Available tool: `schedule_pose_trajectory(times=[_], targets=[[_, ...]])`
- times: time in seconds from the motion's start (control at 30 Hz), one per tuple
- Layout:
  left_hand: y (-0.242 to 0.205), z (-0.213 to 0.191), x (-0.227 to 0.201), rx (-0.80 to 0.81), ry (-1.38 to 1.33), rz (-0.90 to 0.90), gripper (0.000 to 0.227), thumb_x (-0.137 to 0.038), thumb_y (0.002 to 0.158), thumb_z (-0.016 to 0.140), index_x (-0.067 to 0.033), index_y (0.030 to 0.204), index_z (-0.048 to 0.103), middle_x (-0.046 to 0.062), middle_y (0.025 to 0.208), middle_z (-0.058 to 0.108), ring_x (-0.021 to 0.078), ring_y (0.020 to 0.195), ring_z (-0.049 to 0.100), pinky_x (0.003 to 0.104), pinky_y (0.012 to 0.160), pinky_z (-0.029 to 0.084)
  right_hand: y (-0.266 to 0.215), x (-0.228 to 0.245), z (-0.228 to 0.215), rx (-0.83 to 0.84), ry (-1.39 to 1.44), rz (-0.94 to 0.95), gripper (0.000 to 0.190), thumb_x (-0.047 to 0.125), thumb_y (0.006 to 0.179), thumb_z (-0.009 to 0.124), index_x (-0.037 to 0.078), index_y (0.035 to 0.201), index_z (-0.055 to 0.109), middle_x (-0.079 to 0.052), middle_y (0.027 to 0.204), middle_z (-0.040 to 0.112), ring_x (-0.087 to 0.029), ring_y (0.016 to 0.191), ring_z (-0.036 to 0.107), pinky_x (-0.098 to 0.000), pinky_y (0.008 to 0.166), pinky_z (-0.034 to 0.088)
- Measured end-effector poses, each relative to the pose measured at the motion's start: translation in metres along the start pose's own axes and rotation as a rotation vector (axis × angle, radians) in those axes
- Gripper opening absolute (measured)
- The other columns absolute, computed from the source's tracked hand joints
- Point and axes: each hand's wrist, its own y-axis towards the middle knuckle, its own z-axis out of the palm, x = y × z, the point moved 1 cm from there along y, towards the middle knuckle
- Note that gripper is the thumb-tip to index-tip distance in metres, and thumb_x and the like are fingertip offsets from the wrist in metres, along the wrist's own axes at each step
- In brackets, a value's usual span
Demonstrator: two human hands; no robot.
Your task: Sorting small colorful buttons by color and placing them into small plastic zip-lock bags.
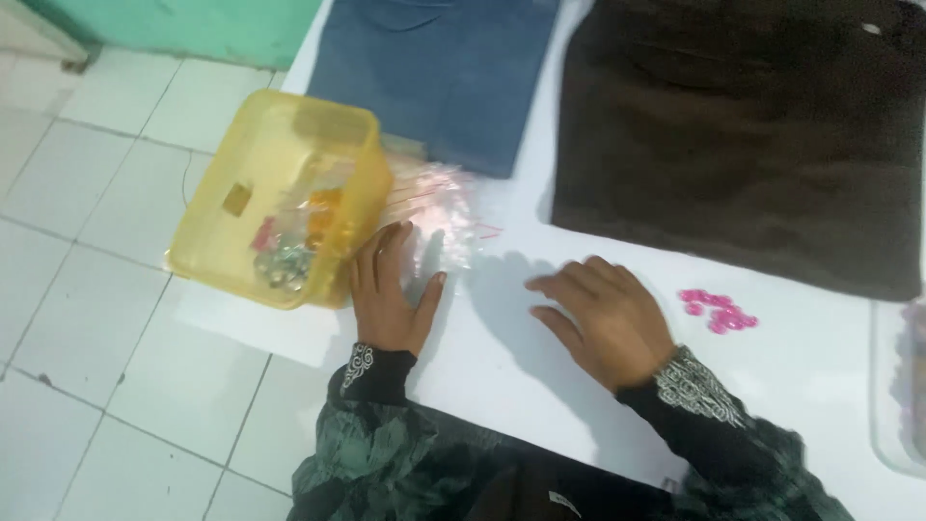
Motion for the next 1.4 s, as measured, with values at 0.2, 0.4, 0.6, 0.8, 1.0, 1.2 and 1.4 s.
schedule_pose_trajectory(times=[0.2,0.4,0.6,0.8,1.0,1.2,1.4], targets=[[-0.015,0.021,0.022,0.034,-0.036,-0.175,0.069,-0.042,0.094,0.068,-0.0123,0.15,0.044,0.012,0.144,0.053,0.0345,0.139,0.046,0.051,0.118,0.028,0.08,0.012,0.067,0.007,0.128,-0.015,0.035,0.02,0.093,0.073,0.008,0.124,0.063,-0.012,0.104,0.061,-0.033,0.101,0.063,-0.0435,0.089,0.053],[-0.009,0.014,0.012,0.096,-0.161,-0.292,0.084,-0.019,0.079,0.084,-0.0103,0.151,0.042,0.02,0.143,0.051,0.0406,0.138,0.046,0.057,0.118,0.03,0.113,0.003,0.128,-0.102,0.052,0.115,0.043,0.039,0.084,0.084,0.018,0.117,0.066,0.001,0.087,0.059,-0.024,0.088,0.064,-0.04,0.08,0.054],[-0.009,0.012,0.01,0.143,-0.133,-0.324,0.091,-0.019,0.081,0.085,-0.0183,0.157,0.034,0.017,0.147,0.046,0.0361,0.14,0.045,0.057,0.12,0.029,0.119,0.007,0.12,-0.031,0.148,0.31,0.041,0.03,0.086,0.084,0.022,0.122,0.066,0.004,0.083,0.068,-0.021,0.081,0.063,-0.0378,0.078,0.053],[-0.008,0.009,0.009,0.174,-0.128,-0.332,0.091,-0.023,0.083,0.084,-0.0198,0.157,0.032,0.017,0.148,0.044,0.0371,0.141,0.044,0.059,0.119,0.031,0.124,0.012,0.12,-0.05,0.149,0.276,0.039,0.032,0.086,0.087,0.017,0.119,0.07,-0.001,0.095,0.06,-0.021,0.087,0.062,-0.0343,0.076,0.055],[-0.009,0.01,0.01,0.168,-0.13,-0.336,0.089,-0.02,0.083,0.084,-0.0201,0.156,0.033,0.018,0.147,0.045,0.0376,0.14,0.045,0.061,0.118,0.03,0.129,0.023,0.113,-0.117,0.236,0.302,0.024,0.023,0.092,0.082,0.018,0.114,0.071,-0.001,0.103,0.055,-0.022,0.091,0.063,-0.0345,0.076,0.056],[-0.01,0.014,0.013,0.125,-0.125,-0.319,0.087,-0.021,0.081,0.086,-0.0198,0.153,0.037,0.017,0.145,0.047,0.0375,0.138,0.048,0.062,0.116,0.034,0.133,0.024,0.115,-0.243,0.354,0.171,0.008,0.015,0.094,0.08,0.016,0.101,0.076,-0.005,0.1,0.058,-0.025,0.087,0.062,-0.0365,0.08,0.054],[-0.01,0.013,0.012,0.16,-0.14,-0.355,0.089,-0.02,0.081,0.085,-0.0216,0.154,0.035,0.015,0.147,0.046,0.0375,0.139,0.046,0.062,0.116,0.033,0.13,0.005,0.126,-0.296,0.361,0.158,0.007,0.02,0.095,0.082,0.016,0.094,0.076,-0.001,0.085,0.063,-0.018,0.08,0.061,-0.031,0.079,0.051]])
